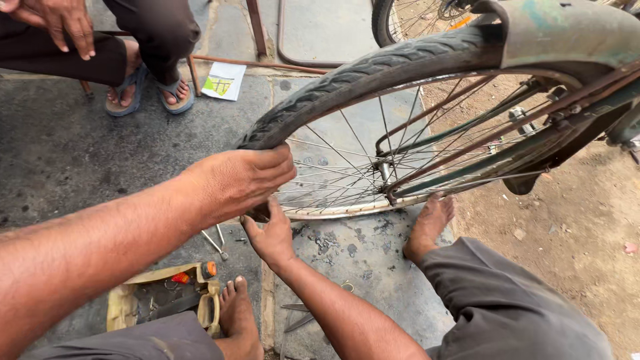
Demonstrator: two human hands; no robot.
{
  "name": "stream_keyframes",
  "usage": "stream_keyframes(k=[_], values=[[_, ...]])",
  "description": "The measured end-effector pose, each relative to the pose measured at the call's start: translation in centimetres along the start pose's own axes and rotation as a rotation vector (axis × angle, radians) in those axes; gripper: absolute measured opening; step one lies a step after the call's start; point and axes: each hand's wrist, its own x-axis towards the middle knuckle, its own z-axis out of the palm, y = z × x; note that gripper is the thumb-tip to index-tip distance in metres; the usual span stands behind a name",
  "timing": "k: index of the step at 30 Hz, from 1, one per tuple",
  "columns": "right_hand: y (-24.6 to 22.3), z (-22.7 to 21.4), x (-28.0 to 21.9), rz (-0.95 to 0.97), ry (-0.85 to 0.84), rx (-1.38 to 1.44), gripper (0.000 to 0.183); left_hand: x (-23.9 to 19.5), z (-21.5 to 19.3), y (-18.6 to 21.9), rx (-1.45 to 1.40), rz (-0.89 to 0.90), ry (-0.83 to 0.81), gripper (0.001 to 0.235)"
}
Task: The person uses a metal tire lever to pry the tire bead off the bicycle rim. They work around the circumference of the wheel, lifting the tire away from the rim to remove it.
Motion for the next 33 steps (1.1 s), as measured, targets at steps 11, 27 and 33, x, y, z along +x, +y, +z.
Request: stream_keyframes(k=[11, 27, 33], values=[[3.9, -2.8, 2.6, 0.283, -0.494, 0.134, 0.019, 2.0, -0.3, 0.6, -0.128, 0.239, -0.374, 0.048], [6.3, -2.3, 1.5, 0.139, -0.53, 0.298, 0.054, 2.2, 3.6, 6.1, -0.119, 0.315, -0.466, 0.06], [6.1, -3.6, 2.4, 0.351, -0.603, 0.273, 0.047, 1.5, 4.9, 6.2, -0.287, 0.27, -0.394, 0.056]])
